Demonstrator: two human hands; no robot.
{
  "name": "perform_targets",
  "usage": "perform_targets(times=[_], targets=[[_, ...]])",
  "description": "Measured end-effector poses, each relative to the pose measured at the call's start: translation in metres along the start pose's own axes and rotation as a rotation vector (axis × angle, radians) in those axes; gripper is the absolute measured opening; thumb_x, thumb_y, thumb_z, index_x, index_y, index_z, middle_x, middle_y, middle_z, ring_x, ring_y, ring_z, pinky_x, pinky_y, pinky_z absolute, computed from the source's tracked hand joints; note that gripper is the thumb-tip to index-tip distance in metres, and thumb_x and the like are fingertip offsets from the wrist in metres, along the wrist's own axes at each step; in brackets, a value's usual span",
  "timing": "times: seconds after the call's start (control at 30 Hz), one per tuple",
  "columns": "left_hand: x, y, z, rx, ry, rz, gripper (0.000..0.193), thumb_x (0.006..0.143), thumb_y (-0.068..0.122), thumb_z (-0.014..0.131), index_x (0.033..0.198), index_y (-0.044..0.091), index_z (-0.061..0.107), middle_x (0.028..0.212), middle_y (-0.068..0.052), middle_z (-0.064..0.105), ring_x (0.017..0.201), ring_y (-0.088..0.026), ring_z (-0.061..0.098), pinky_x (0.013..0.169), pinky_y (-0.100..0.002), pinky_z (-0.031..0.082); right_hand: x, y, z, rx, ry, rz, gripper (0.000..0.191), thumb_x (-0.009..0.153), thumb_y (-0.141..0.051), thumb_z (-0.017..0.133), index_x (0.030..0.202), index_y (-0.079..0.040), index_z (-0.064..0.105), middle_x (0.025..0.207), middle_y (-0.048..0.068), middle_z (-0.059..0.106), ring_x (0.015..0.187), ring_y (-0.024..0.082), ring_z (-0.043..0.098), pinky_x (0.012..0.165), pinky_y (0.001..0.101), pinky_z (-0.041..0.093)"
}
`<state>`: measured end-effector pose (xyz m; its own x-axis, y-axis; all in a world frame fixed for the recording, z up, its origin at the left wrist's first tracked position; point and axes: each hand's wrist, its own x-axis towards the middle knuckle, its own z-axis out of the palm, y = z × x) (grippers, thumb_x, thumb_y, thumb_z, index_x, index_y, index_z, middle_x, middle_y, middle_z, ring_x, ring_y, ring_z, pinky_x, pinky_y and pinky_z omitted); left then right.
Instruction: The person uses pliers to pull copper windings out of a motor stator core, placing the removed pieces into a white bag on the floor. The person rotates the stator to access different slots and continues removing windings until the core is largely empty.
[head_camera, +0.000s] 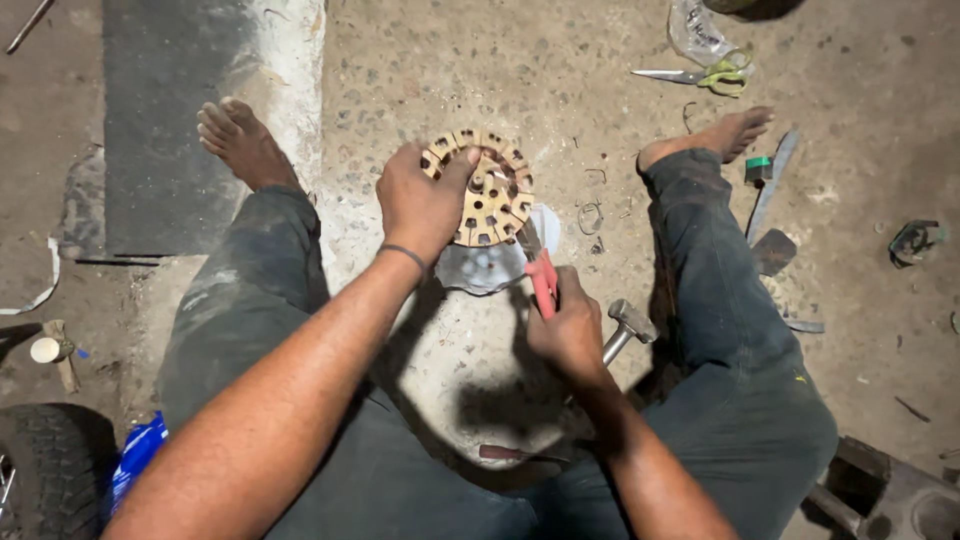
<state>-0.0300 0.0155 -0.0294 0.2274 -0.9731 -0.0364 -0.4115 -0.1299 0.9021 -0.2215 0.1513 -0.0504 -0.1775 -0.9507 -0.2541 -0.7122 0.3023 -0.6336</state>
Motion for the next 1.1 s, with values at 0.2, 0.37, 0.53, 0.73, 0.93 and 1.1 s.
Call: perform_targets(times=[0.2,0.37,0.53,0.73,0.93,1.1], targets=[[-0.008,0.023,-0.014,0.124,0.067,0.180,0.042,0.086,0.031,0.086,0.098,-0.003,0.065,0.077,-0.021,0.069,0.075,-0.040,0.070,0.069,-0.046,0.053,-0.007,0.001,0.001,-0.047,0.067,-0.092,0.045,0.076,-0.001,0.063,0.120,-0.003,0.053,0.114,0.026,0.072,0.090,0.046,0.069,0.074,0.0529,0.053],[-0.015,0.039,-0.022,0.318,-0.191,0.666,0.022,0.087,0.016,0.080,0.102,0.005,0.068,0.098,-0.014,0.073,0.073,-0.027,0.071,0.062,-0.037,0.055,0.001,0.017,0.011,-0.145,-0.193,0.032,0.041,0.080,-0.015,0.071,0.117,-0.004,0.056,0.108,0.029,0.071,0.097,0.046,0.068,0.082,0.0496,0.055],[-0.013,0.041,-0.007,0.292,-0.349,0.471,0.033,0.093,0.027,0.083,0.107,0.003,0.064,0.094,-0.013,0.069,0.067,-0.024,0.068,0.058,-0.035,0.057,0.001,0.024,0.019,-0.030,-0.228,0.165,0.049,0.080,-0.022,0.070,0.124,-0.006,0.055,0.100,0.030,0.071,0.096,0.047,0.069,0.085,0.0503,0.055],[0.014,0.012,-0.028,-0.072,0.134,0.367,0.034,0.088,0.018,0.088,0.105,-0.001,0.066,0.096,-0.015,0.074,0.087,-0.027,0.073,0.080,-0.038,0.057,0.012,0.040,-0.022,-0.161,-0.058,0.127,0.052,0.078,-0.017,0.066,0.125,-0.001,0.049,0.098,0.027,0.068,0.090,0.046,0.068,0.086,0.0530,0.052],[0.017,0.002,-0.035,-0.028,0.202,0.278,0.034,0.088,0.020,0.091,0.100,-0.002,0.069,0.096,-0.016,0.074,0.088,-0.026,0.073,0.081,-0.039,0.057,0.010,0.044,-0.006,-0.539,-0.214,0.106,0.053,0.077,-0.020,0.066,0.129,-0.013,0.064,0.119,0.022,0.060,0.105,0.045,0.060,0.094,0.0556,0.045],[0.013,0.002,-0.033,-0.012,0.154,0.255,0.033,0.085,0.019,0.090,0.097,-0.002,0.067,0.090,-0.015,0.074,0.083,-0.024,0.072,0.077,-0.038,0.056,0.011,0.045,-0.003,-0.607,-0.327,0.172,0.061,0.073,-0.019,0.068,0.133,-0.018,0.062,0.129,0.018,0.054,0.123,0.041,0.047,0.104,0.0570,0.034]])
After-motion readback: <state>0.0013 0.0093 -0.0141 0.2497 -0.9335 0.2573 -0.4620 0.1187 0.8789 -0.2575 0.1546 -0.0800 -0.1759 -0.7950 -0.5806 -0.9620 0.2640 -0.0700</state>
